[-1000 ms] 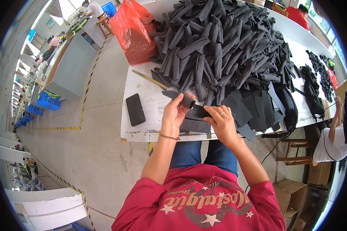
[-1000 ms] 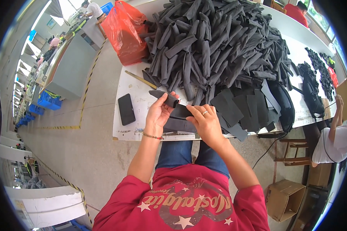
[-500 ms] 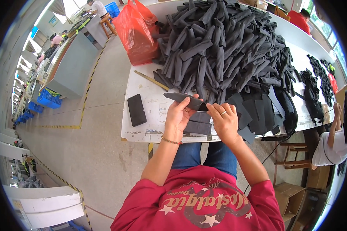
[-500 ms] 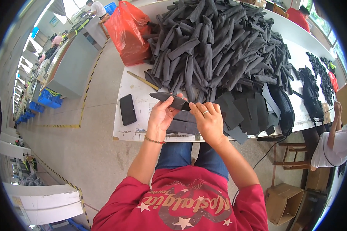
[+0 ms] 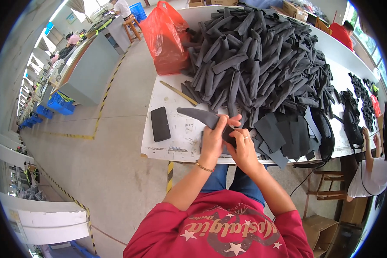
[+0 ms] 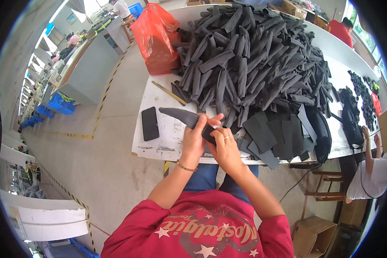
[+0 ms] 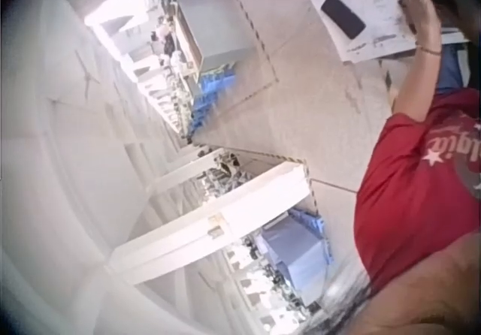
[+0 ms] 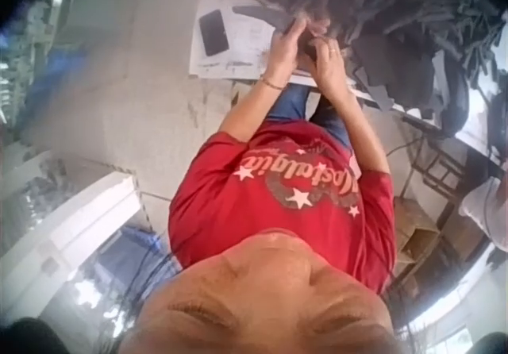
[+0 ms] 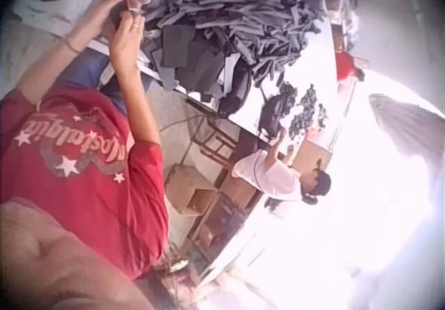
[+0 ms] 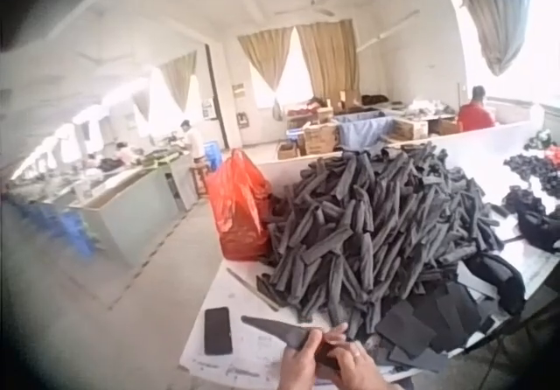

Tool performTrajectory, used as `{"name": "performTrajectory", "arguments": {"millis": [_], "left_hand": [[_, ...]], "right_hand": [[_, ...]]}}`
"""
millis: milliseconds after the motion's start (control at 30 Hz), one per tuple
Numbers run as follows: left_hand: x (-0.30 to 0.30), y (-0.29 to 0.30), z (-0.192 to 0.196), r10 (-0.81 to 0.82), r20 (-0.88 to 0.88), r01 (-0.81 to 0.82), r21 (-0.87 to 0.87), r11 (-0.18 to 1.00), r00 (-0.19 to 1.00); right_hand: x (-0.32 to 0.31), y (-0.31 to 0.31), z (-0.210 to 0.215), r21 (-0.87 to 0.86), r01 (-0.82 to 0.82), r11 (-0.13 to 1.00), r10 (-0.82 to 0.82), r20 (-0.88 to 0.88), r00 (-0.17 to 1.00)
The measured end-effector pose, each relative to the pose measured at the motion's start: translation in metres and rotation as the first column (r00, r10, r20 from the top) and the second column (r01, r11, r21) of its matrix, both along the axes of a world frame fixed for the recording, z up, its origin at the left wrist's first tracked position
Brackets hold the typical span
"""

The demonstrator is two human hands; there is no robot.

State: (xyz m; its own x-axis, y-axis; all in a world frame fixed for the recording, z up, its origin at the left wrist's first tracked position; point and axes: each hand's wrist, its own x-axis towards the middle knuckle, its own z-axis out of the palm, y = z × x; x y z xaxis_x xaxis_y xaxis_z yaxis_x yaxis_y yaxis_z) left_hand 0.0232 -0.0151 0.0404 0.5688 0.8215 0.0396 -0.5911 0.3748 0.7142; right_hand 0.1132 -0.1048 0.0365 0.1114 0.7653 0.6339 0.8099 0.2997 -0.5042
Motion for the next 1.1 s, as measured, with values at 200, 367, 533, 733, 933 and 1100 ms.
{"name": "performTrajectory", "arguments": {"millis": [200, 367, 533, 733, 933, 1100], "left_hand": [[-0.005, -0.003, -0.005, 0.093, -0.116, -0.099, -0.04, 0.994, 0.989], [-0.002, -0.005, -0.004, 0.137, -0.081, -0.13, 0.087, 0.988, 0.987], [-0.003, -0.009, -0.003, 0.058, -0.045, -0.06, -0.038, 0.997, 0.997], [-0.004, -0.004, 0.008, 0.101, 0.042, -0.084, -0.298, 0.951, 0.994], [-0.002, 0.011, 0.021, 0.167, 0.006, -0.165, -0.114, 0.98, 0.986], [0.006, -0.005, 0.012, 0.17, 0.032, -0.161, -0.191, 0.968, 0.985]], "right_hand": [[0.002, -0.003, 0.004, -0.077, -0.017, 0.997, 0.022, 0.064, 0.998], [0.007, -0.006, 0.001, -0.03, -0.061, 0.998, 0.063, 0.084, 0.994], [0.004, -0.01, 0.012, -0.14, -0.046, 0.989, 0.044, -0.022, 0.999], [0.02, -0.016, 0.009, -0.159, -0.104, 0.982, 0.106, 0.0, 0.994], [0.032, -0.006, 0.024, -0.091, -0.181, 0.979, 0.172, -0.103, 0.98], [0.029, 0.001, 0.022, -0.102, -0.182, 0.978, 0.165, -0.154, 0.974]]}}
